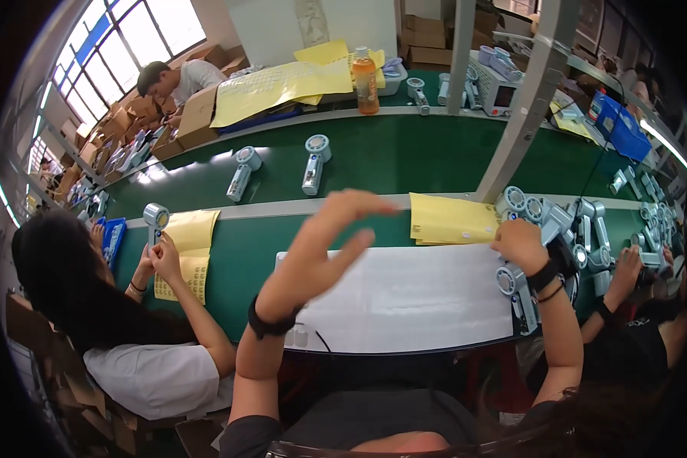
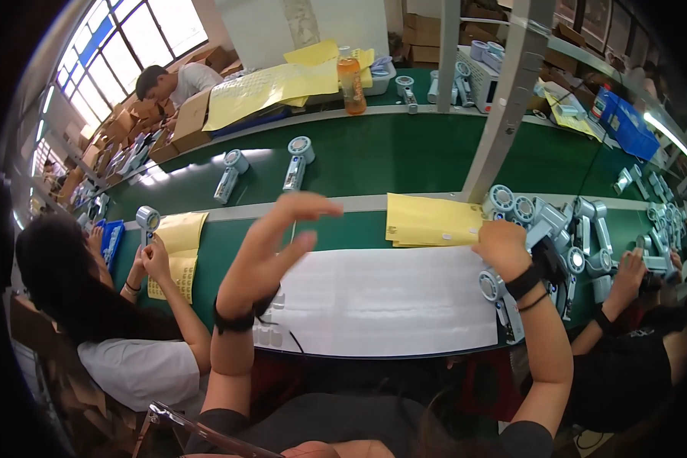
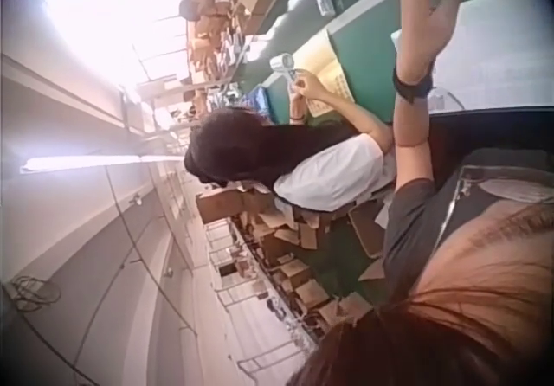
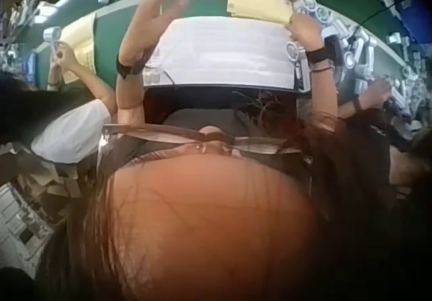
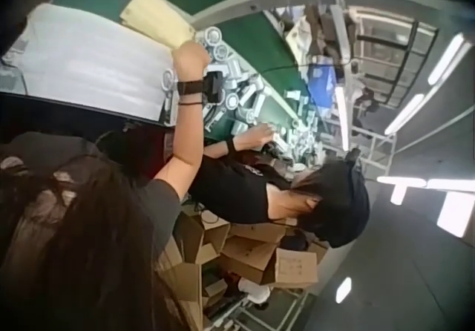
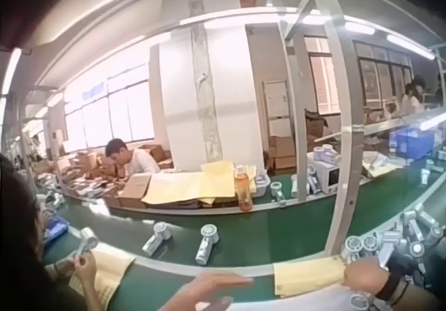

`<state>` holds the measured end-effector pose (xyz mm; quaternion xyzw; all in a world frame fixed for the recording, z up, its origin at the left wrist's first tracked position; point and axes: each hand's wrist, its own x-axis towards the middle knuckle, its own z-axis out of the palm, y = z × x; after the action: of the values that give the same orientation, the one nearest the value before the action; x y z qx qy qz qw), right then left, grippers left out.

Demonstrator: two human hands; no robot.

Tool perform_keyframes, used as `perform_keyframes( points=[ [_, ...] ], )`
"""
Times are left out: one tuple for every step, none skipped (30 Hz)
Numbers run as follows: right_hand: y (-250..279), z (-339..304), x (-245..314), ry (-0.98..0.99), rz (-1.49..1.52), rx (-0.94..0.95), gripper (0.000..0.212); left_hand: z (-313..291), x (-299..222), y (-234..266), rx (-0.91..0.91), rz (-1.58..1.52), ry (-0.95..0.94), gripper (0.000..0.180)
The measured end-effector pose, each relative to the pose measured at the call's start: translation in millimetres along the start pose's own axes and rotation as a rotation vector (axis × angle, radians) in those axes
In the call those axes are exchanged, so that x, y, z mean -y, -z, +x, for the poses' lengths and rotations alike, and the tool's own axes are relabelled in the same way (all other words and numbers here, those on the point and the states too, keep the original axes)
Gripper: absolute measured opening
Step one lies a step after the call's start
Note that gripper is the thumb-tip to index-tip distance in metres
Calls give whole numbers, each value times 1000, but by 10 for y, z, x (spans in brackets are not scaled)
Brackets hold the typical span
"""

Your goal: The person picks up a handheld fan from the conveyor belt, peels a sticker from a sheet, and applies it to the base of the fan. The fan is then placed back onto the belt, and the process is repeated.

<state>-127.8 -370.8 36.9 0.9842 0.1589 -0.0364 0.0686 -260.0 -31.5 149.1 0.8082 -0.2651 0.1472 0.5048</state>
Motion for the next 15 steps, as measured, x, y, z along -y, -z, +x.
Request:
perform_keyframes(
  points=[
    [139,-95,27,5,62,-22,18,45,198,113,-101,178,79,29],
    [268,-213,123,9,128,-100,20,83,456,237,-199,352,159,28],
    [400,-341,270,11,186,-167,23,109,869,409,-301,484,274,28],
    [471,-478,407,72,280,-259,22,112,1327,536,-396,610,389,30],
    [543,-614,548,130,376,-352,22,101,1729,595,-391,759,509,33],
    [645,-752,674,147,502,-310,22,108,1939,619,-379,908,630,37],
    [702,-850,798,166,627,-266,23,88,2142,613,-387,913,636,37],
    [677,-909,905,163,622,-265,23,148,2284,511,-322,934,732,38],
    [635,-971,983,151,713,-218,24,214,2361,394,-251,957,828,39],
    [599,-999,1033,141,803,-168,25,242,2427,342,-181,978,925,39],
    [541,-1026,1055,135,805,-159,25,244,2458,312,-169,976,930,39],
    [470,-1040,1081,135,837,-154,25,243,2489,302,-217,977,862,39],
    [401,-1046,1114,138,870,-148,25,228,2515,307,-267,979,797,39],
    [344,-1047,1155,142,902,-142,26,215,2500,311,-317,979,731,40],
    [305,-1054,1209,148,903,-130,26,187,2477,329,-315,981,745,40]
  ],
)
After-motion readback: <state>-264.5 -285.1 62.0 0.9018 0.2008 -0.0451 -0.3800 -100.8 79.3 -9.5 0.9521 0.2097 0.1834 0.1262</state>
